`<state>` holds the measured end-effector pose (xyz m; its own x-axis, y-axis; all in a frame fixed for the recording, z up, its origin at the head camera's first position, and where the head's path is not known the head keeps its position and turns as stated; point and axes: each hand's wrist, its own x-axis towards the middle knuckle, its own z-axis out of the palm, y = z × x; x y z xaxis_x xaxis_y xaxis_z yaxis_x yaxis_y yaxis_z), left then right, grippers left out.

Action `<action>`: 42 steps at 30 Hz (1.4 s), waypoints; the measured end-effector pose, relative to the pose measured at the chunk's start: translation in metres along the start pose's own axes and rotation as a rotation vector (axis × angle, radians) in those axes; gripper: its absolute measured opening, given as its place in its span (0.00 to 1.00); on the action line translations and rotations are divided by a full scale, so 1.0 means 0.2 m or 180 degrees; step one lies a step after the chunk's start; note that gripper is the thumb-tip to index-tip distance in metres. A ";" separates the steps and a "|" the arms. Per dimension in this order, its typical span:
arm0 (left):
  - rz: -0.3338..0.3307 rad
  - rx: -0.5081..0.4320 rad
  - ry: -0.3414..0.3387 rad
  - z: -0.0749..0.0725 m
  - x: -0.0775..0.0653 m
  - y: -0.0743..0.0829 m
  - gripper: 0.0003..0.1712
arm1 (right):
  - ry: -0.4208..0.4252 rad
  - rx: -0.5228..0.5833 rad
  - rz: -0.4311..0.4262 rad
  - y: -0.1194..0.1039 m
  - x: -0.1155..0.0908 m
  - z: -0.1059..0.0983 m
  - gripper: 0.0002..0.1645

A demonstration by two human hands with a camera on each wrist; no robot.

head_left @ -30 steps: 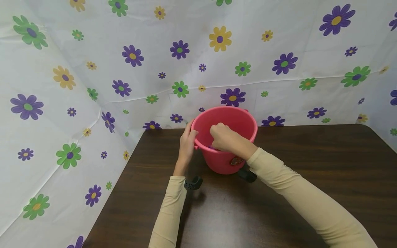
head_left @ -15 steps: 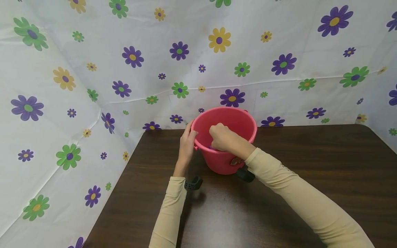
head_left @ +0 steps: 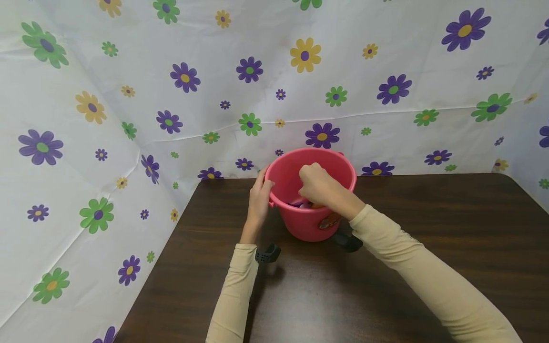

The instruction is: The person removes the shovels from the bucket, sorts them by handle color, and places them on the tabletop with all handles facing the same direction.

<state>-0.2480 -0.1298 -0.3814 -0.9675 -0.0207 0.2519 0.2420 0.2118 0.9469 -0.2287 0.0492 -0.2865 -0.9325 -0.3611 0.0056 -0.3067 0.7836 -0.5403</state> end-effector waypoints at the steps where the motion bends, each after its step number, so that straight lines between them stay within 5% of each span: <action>1: 0.0001 -0.0009 -0.0008 0.00 0.00 0.00 0.33 | 0.0018 0.0014 0.0008 0.00 0.00 -0.01 0.07; 17: 0.0059 -0.0013 -0.0013 0.03 0.00 0.00 0.33 | 0.0430 0.0048 -0.0326 0.08 -0.07 -0.15 0.08; 42: 0.0055 0.0027 -0.0062 -0.02 0.00 -0.01 0.33 | 0.0714 0.0193 -0.0164 0.04 -0.25 -0.35 0.15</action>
<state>-0.2482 -0.1333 -0.3821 -0.9645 0.0021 0.2642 0.2582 0.2202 0.9407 -0.1980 0.1085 -0.2319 -0.9371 -0.2731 0.2175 -0.3491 0.7328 -0.5840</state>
